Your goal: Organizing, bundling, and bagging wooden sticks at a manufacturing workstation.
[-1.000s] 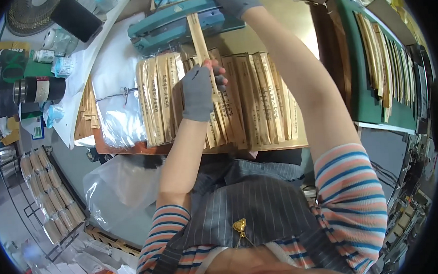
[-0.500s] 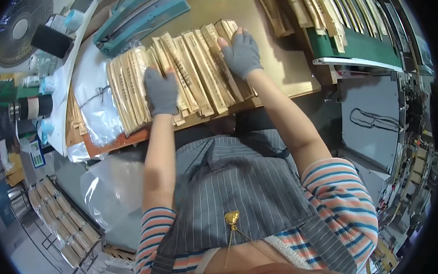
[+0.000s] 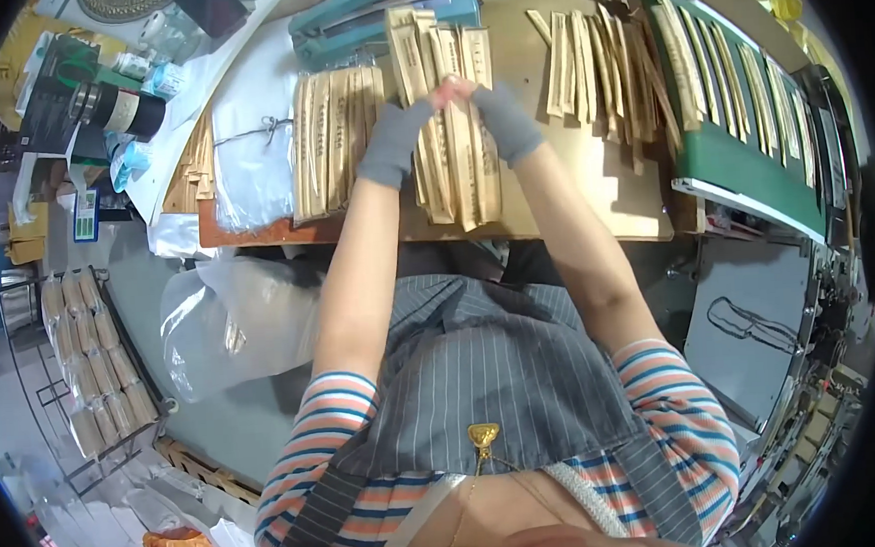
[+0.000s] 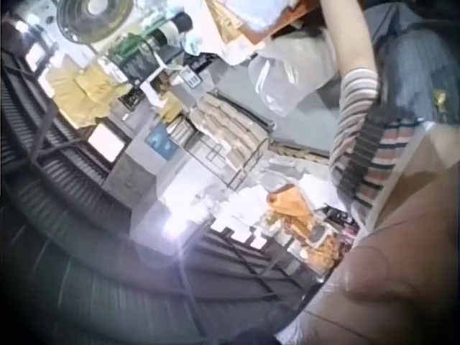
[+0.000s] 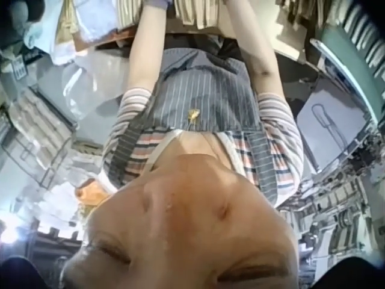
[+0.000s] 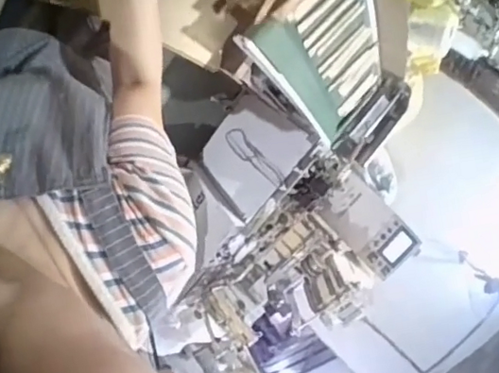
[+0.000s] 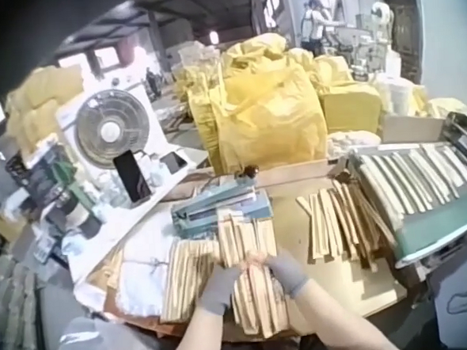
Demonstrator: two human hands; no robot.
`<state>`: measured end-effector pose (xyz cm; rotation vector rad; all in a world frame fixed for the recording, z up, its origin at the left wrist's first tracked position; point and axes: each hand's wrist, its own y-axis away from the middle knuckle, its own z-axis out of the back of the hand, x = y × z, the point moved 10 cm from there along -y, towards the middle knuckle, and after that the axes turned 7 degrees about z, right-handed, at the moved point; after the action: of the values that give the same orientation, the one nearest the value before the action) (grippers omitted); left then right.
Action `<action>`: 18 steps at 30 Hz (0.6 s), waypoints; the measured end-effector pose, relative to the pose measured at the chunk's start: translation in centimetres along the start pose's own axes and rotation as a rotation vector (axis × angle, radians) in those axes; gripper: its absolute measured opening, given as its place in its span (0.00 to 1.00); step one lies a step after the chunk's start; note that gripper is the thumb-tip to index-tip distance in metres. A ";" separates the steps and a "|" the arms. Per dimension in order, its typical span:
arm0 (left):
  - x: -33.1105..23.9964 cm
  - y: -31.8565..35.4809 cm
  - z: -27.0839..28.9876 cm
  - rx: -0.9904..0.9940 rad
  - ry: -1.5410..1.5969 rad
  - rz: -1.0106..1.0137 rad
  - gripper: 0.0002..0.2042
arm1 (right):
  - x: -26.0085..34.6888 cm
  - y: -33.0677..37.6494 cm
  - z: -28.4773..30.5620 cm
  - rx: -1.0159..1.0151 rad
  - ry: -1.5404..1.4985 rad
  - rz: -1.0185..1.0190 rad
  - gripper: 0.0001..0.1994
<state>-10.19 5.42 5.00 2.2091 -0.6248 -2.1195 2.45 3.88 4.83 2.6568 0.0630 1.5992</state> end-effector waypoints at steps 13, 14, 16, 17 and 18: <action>-8.0 8.5 -2.1 0.264 -0.233 -0.318 0.37 | 9.4 6.5 -9.8 0.213 0.208 0.223 0.44; -7.4 10.1 -2.5 0.390 -0.065 -0.213 0.35 | 10.5 8.0 -11.2 0.198 0.131 0.214 0.38; -5.0 13.2 -3.1 0.523 0.269 0.010 0.32 | 13.4 8.5 -12.2 0.290 0.555 0.620 0.37; -3.1 14.1 -4.2 0.548 0.436 0.122 0.31 | 14.1 8.5 -12.5 0.256 0.657 0.603 0.36; -1.5 14.4 -5.3 0.515 0.619 0.141 0.31 | 9.9 7.6 -11.8 0.483 0.461 0.236 0.32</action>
<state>-8.97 -8.73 10.90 2.7542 -1.3062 -1.1748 -3.21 -2.98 19.54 2.6094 0.1758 2.5354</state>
